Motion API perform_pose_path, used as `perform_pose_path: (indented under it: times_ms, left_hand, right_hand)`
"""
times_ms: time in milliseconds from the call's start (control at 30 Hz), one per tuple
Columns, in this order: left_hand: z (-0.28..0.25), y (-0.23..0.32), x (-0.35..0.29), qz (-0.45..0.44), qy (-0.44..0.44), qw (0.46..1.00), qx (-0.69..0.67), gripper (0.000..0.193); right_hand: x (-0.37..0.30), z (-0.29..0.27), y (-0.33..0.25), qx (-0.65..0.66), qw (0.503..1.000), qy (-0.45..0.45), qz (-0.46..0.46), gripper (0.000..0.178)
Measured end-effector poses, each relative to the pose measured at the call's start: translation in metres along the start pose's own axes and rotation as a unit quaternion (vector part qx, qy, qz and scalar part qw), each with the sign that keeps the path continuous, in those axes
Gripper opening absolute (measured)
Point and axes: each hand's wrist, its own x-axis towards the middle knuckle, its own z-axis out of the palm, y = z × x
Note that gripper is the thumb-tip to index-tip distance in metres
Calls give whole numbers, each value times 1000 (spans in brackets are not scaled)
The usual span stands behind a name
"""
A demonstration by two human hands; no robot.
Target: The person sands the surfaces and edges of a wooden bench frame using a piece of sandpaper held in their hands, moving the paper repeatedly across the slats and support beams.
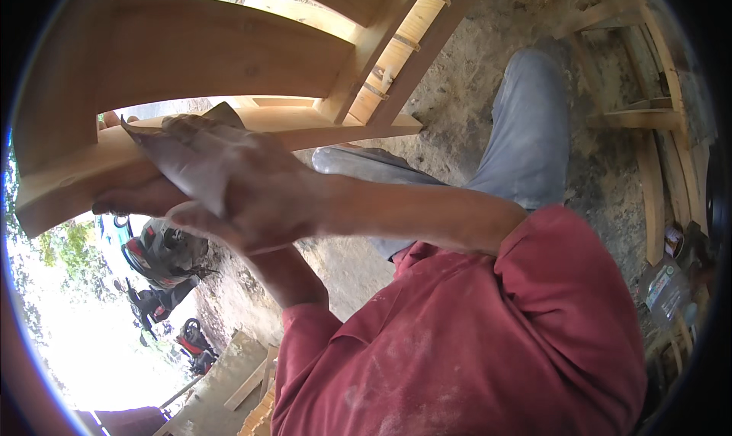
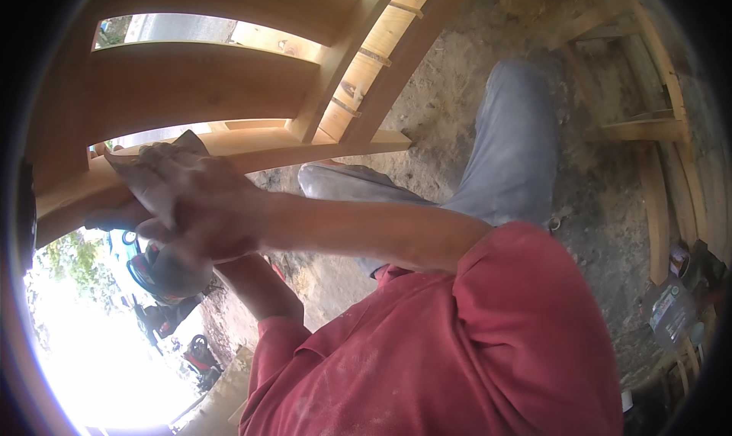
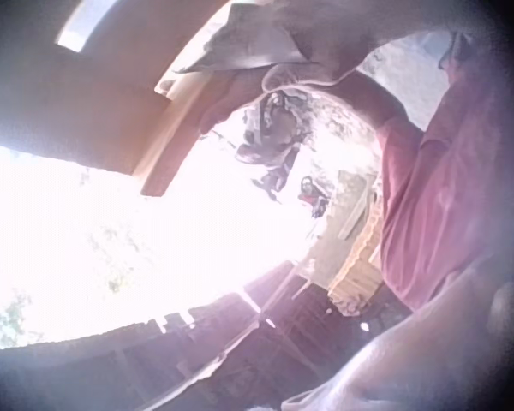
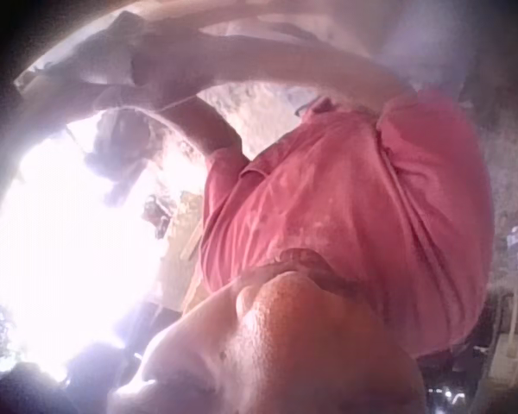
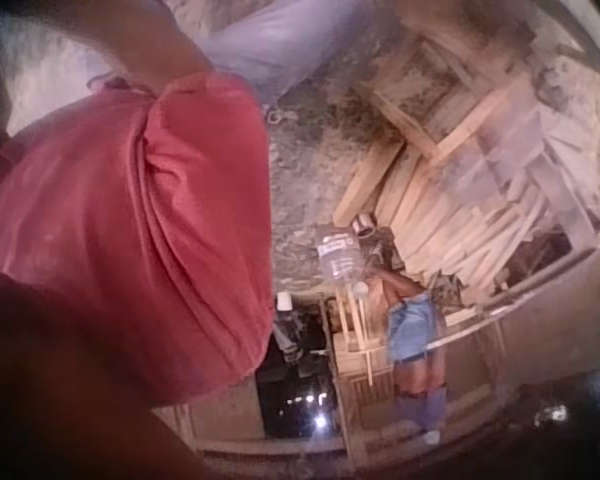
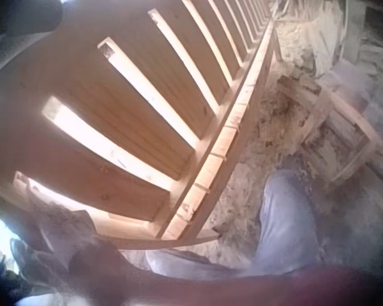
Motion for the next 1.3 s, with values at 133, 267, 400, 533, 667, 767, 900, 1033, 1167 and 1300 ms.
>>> perform_pose_path:
  times_ms: [133, 267, 400, 533, 667, 767, 900, 1033, 1167, 1300]
  left_hand:
    - [-5, 14, 1, 92, 3, 988, 122, 85]
    - [6, 5, -1, 82, 2, 992, 95, 79]
    - [-1, 7, 2, 89, -21, 992, 89, 73]
    - [2, 13, 3, 60, 32, 997, 23, 72]
    - [-4, 25, -1, 29, 41, 997, 66, 72]
    - [1, 16, 0, 6, 45, 998, 40, 73]
    - [2, 23, 0, -17, 53, 998, 40, 73]
    - [-1, 18, -6, -40, 53, 997, 33, 75]
    - [-3, 20, -6, -52, 74, 996, 26, 76]
    - [-11, 17, -7, -85, 92, 992, 24, 74]
  right_hand:
    - [-64, -22, 64, -23, 995, 2, 96, 50]
    - [-5, 10, 12, -123, 990, 41, 52, 62]
    - [14, 23, 14, -31, 997, 63, -46, 58]
    - [-43, -27, 39, 27, 994, -8, 109, 59]
    - [55, 10, -48, 35, 998, -48, -15, 64]
    - [22, 9, 2, -57, 995, 19, -84, 65]
    - [-27, -15, 28, -70, 993, 0, 92, 61]
    - [53, 5, -39, -128, 991, -26, -21, 57]
    - [8, -4, 2, -152, 988, 22, -27, 53]
    - [8, -8, -13, -120, 991, 9, -58, 52]
